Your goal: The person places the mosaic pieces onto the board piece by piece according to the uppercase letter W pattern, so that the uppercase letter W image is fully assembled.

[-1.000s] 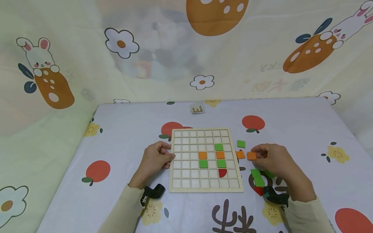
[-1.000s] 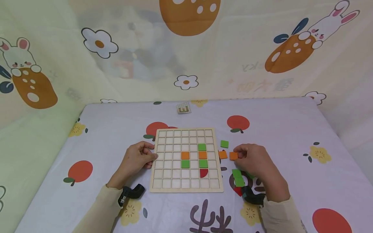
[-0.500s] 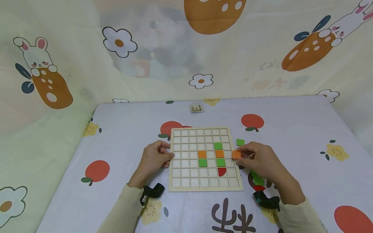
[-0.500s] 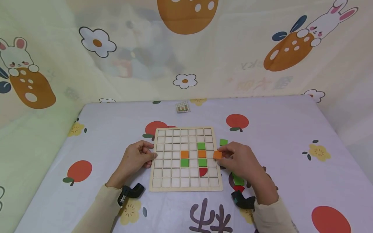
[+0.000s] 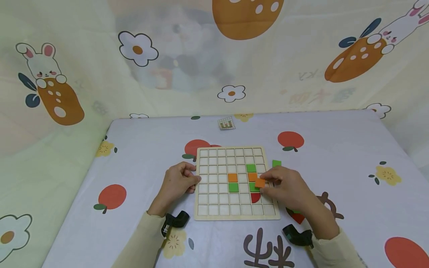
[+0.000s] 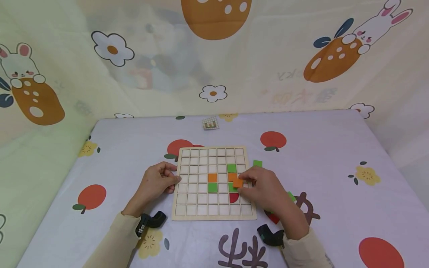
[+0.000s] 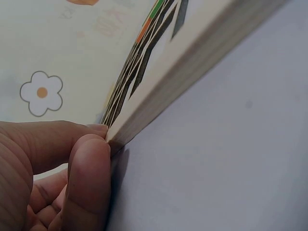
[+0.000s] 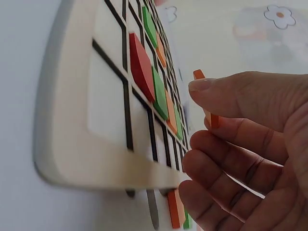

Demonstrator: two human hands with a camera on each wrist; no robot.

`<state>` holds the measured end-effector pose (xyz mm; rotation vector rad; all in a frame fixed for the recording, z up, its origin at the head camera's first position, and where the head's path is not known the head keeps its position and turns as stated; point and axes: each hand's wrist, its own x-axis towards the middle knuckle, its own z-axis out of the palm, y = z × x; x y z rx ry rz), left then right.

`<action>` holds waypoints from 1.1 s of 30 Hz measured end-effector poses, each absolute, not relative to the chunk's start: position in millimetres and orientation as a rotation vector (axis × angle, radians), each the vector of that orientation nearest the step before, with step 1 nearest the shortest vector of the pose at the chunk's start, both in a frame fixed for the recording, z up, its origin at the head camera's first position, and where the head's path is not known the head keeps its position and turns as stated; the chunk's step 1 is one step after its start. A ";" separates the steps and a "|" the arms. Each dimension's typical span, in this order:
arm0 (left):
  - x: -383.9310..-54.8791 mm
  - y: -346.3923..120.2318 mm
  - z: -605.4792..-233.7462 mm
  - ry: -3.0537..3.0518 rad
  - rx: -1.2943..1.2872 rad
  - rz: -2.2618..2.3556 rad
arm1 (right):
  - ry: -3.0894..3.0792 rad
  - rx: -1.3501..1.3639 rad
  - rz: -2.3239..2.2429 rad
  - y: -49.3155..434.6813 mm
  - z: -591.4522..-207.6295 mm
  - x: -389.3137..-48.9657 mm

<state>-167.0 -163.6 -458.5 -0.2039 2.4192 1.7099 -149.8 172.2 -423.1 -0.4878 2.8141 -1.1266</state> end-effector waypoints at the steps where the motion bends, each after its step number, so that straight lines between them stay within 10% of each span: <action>1: -167.0 -163.5 -458.4 2.418 -0.205 1.709 | 2.813 -0.497 -1.129 170.6 -423.3 -149.3; 33: -166.7 -163.5 -457.4 2.431 -0.190 1.706 | 2.794 -0.702 -0.999 120.5 -430.7 -133.1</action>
